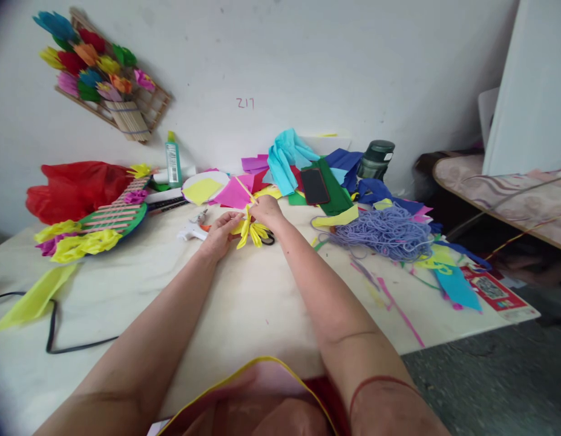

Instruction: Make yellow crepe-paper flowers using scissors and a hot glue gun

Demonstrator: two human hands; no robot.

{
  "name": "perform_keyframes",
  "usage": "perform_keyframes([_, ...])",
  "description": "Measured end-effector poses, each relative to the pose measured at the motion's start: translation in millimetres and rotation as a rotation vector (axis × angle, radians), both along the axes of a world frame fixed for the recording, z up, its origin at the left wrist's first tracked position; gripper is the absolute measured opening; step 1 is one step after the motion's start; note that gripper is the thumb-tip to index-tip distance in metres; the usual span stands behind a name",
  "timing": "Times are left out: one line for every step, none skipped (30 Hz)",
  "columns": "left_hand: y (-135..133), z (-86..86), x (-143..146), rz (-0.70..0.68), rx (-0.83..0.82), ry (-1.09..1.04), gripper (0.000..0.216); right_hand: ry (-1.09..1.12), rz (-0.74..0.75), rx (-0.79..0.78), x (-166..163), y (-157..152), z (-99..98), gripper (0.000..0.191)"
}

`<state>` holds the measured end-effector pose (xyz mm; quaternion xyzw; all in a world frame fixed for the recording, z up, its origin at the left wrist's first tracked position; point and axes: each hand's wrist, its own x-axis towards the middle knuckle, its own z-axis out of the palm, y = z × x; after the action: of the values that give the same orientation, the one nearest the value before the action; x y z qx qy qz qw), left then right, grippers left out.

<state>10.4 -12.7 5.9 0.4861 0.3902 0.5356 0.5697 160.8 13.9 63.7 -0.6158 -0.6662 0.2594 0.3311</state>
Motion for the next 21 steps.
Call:
perform_keyframes([-0.1,0.4,0.6,0.006,-0.003,0.002,0.044,-0.036,0.008,0.012,-0.8,-1.0,1.1,0.014])
perform_keyframes([-0.2,0.9,1.1,0.008,-0.006,0.002,0.044,-0.068,0.020,0.023,-1.8,-2.2,2.1,0.014])
perform_keyframes([-0.4,1.3,1.7,0.009,-0.006,-0.001,0.045,-0.096,0.031,0.034,-2.7,-3.3,3.1,0.014])
perform_keyframes([-0.5,1.9,2.2,0.008,-0.007,-0.009,0.045,-0.121,0.040,0.044,-3.5,-4.3,3.9,0.014])
perform_keyframes([-0.7,2.4,2.7,0.010,-0.009,-0.018,0.046,-0.143,0.047,0.054,-4.2,-5.2,4.4,0.014])
perform_keyframes([-0.8,3.0,3.1,0.017,-0.014,-0.028,0.047,-0.163,0.049,0.063,-4.7,-5.8,4.7,0.014])
perform_keyframes([-0.9,3.4,3.5,0.026,-0.019,-0.036,0.047,-0.180,0.050,0.069,-5.0,-6.2,4.8,0.015])
perform_keyframes([-0.9,3.8,3.7,0.037,-0.023,-0.041,0.047,-0.195,0.049,0.073,-5.3,-6.4,4.8,0.015])
perform_keyframes([-0.9,4.0,3.9,0.045,-0.026,-0.043,0.047,-0.208,0.046,0.076,-5.4,-6.4,4.7,0.015])
perform_keyframes([-0.8,4.1,3.9,0.054,-0.025,-0.044,0.047,-0.220,0.045,0.080,-5.5,-6.5,4.7,0.015])
perform_keyframes([-0.6,3.9,3.9,0.062,-0.021,-0.045,0.047,-0.232,0.044,0.084,-5.6,-6.6,4.7,0.015])
perform_keyframes([-0.4,3.7,3.8,0.066,-0.013,-0.043,0.046,-0.245,0.041,0.090,-5.8,-7.0,5.0,0.016])
perform_keyframes([-0.3,3.5,3.7,0.069,-0.004,-0.040,0.046,-0.259,0.038,0.099,-6.1,-7.6,5.4,0.016])
perform_keyframes([-0.3,3.4,3.6,0.072,0.002,-0.038,0.046,-0.276,0.035,0.108,-6.4,-8.4,6.0,0.017])
perform_keyframes([-0.4,3.3,3.6,0.076,0.006,-0.036,0.046,-0.295,0.033,0.119,-6.7,-9.4,6.7,0.017])
perform_keyframes([-0.7,3.4,3.5,0.078,0.008,-0.035,0.047,-0.314,0.030,0.129,-7.0,-10.5,7.4,0.018])
perform_keyframes([-1.2,3.7,3.4,0.080,0.010,-0.036,0.048,-0.332,0.029,0.138,-7.3,-11.6,8.0,0.019])
perform_keyframes([-1.8,4.0,3.3,0.082,0.014,-0.036,0.049,-0.348,0.027,0.143,-7.5,-12.5,8.3,0.019])
perform_keyframes([-2.4,4.3,3.2,0.085,0.024,-0.034,0.050,-0.360,0.027,0.148,-7.5,-13.1,8.4,0.020])
perform_keyframes([-3.1,4.6,3.0,0.088,0.041,-0.029,0.050,-0.366,0.027,0.153,-7.5,-13.4,8.2,0.020])
perform_keyframes([-3.6,4.8,2.9,0.091,0.063,-0.021,0.050,-0.368,0.028,0.160,-7.3,-13.5,7.7,0.020])
